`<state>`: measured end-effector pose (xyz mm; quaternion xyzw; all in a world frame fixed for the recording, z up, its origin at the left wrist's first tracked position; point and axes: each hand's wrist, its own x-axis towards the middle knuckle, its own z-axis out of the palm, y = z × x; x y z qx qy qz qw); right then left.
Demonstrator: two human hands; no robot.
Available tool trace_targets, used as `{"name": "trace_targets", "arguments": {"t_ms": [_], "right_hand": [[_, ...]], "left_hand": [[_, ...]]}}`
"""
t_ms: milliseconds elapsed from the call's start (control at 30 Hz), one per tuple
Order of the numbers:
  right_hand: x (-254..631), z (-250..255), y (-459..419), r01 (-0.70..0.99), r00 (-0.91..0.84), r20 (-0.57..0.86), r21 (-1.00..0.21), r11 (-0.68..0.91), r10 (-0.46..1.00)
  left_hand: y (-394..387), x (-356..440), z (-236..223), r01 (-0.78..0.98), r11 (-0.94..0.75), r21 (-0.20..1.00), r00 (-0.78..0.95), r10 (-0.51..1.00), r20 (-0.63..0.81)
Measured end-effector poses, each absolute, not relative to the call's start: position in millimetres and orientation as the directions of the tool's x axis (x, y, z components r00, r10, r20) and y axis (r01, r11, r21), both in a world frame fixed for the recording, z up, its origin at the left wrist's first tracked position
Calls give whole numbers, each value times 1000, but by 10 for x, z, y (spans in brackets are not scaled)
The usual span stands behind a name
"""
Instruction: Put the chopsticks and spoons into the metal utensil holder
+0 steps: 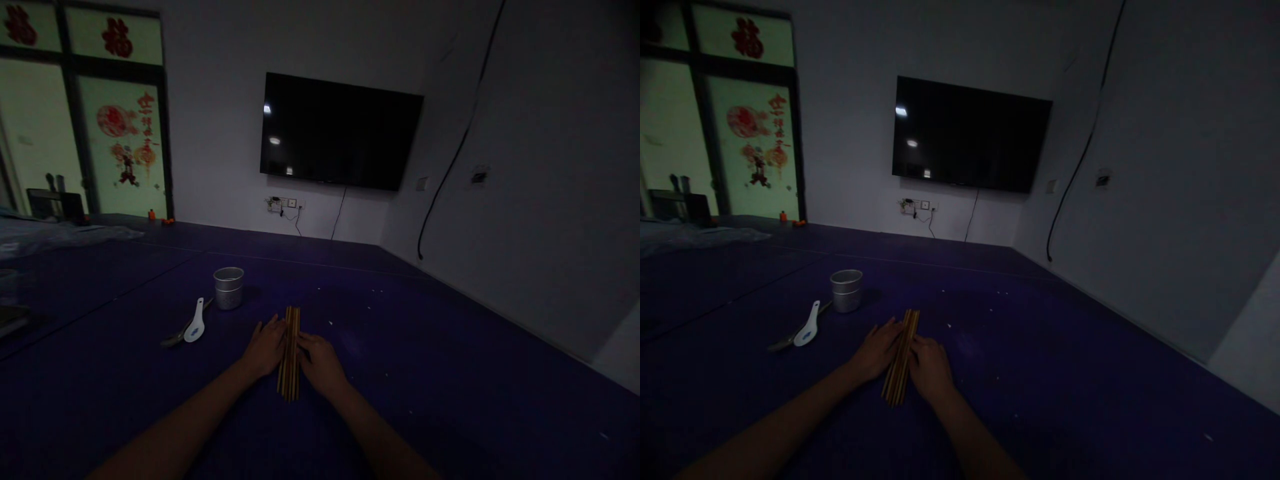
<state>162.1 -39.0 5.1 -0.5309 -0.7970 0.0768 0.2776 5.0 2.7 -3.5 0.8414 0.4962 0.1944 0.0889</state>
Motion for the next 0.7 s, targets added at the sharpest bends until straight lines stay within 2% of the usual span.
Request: {"name": "trace_targets", "arguments": {"t_ms": [333,700], "right_hand": [[1628,29,-379,802,-289,365,-412,432,885],[1618,42,-383,786,-302,388,-416,457,871]], "left_hand": [[49,32,-49,808,-500,312,459,866,199],[34,45,-68,816,-497,295,449,867,217]]}}
